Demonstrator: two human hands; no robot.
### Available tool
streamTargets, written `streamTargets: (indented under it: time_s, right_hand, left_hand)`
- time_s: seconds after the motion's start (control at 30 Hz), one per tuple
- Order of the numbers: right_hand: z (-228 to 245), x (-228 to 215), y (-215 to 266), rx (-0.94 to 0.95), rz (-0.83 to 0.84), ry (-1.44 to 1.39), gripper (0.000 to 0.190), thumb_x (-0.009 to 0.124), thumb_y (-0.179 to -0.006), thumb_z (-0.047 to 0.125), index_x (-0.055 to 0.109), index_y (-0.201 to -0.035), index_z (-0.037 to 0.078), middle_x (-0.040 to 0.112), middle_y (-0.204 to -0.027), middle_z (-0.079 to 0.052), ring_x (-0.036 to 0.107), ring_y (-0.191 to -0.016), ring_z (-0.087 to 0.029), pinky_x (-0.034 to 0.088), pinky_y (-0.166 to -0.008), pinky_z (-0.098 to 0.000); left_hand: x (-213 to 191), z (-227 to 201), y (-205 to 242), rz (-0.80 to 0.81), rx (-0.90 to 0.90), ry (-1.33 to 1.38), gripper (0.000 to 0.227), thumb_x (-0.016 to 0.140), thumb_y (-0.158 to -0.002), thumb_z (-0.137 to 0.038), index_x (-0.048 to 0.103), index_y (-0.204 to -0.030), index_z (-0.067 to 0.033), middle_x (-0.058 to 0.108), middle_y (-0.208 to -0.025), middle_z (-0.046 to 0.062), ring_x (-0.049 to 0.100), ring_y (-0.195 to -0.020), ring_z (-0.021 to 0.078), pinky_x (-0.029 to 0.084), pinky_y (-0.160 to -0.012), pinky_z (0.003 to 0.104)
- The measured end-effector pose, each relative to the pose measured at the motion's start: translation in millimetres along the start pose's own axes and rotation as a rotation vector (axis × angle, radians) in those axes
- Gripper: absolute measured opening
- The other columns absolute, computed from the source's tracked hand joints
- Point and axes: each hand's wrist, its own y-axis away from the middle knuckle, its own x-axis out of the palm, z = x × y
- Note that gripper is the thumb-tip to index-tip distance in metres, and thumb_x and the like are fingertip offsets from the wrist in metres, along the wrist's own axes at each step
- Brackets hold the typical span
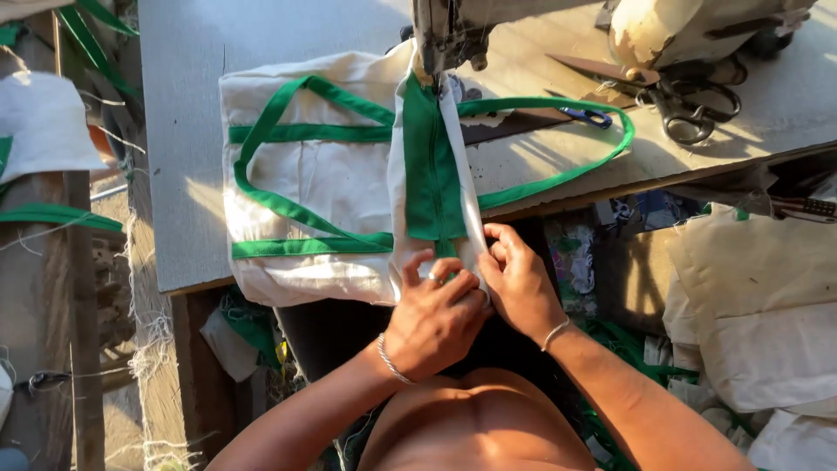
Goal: Sewing a white tote bag with green straps and a zipper using an industrial sewing machine
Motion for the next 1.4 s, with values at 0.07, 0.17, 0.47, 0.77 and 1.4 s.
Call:
streamTargets:
  time_s: [0.07, 0.17, 0.47, 0.77, 1.4]
  right_hand:
    - [-3.9, -2.2, 5.7, -0.067, -0.067, 0.145, 0.043, 0.062, -0.093, 0.011, 0.060, -0.136, 0.008, 0.062, -0.067, -0.013, 0.061, -0.060, -0.019, 0.051, -0.055, -0.0399]
    - [22.3, -6.2, 15.1, -0.206, -0.143, 0.309, 0.038, 0.050, -0.096, 0.011, 0.062, -0.131, 0.003, 0.075, -0.093, -0.025, 0.073, -0.085, -0.047, 0.059, -0.068, -0.0510]
    - [8.7, 30.3, 18.4, -0.446, -0.228, 0.769, 0.024, 0.061, -0.090, 0.014, 0.062, -0.113, 0.013, 0.070, -0.068, -0.011, 0.073, -0.059, -0.027, 0.058, -0.060, -0.0382]
    - [13.0, 25.9, 31.4, -0.580, -0.266, 0.574, 0.014, 0.060, -0.086, -0.005, 0.055, -0.087, 0.007, 0.053, -0.067, -0.006, 0.055, -0.055, -0.030, 0.042, -0.050, -0.0425]
    - [26.7, -14.0, -28.9, -1.330, -0.064, 0.695, 0.028, 0.060, -0.096, 0.006, 0.073, -0.120, 0.008, 0.069, -0.131, -0.015, 0.062, -0.129, -0.037, 0.041, -0.111, -0.0611]
  left_hand:
    - [-26.4, 12.7, -27.2, 0.070, -0.072, 0.318, 0.033, 0.077, -0.085, -0.041, 0.068, -0.089, -0.0092, 0.063, -0.094, 0.009, 0.065, -0.098, 0.0347, 0.044, -0.097, 0.052]
    - [-14.3, 54.6, -37.3, 0.192, -0.039, 0.323, 0.047, 0.073, -0.088, -0.030, 0.062, -0.125, -0.0034, 0.063, -0.121, 0.016, 0.061, -0.123, 0.0406, 0.046, -0.102, 0.059]
    - [-28.1, 55.8, -10.3, 0.243, -0.082, 0.337, 0.038, 0.076, -0.089, -0.029, 0.071, -0.123, -0.0115, 0.070, -0.117, 0.011, 0.064, -0.118, 0.0382, 0.048, -0.100, 0.055]
    - [55.9, 8.7, 76.1, -0.055, -1.284, 2.160, 0.060, 0.072, -0.090, -0.020, 0.052, -0.143, -0.0007, 0.059, -0.146, 0.015, 0.054, -0.137, 0.0266, 0.034, -0.124, 0.043]
    - [14.2, -28.5, -8.8, -0.341, -1.728, 1.548, 0.020, 0.077, -0.085, -0.016, 0.072, -0.082, 0.0025, 0.071, -0.078, 0.014, 0.072, -0.074, 0.0222, 0.060, -0.074, 0.032]
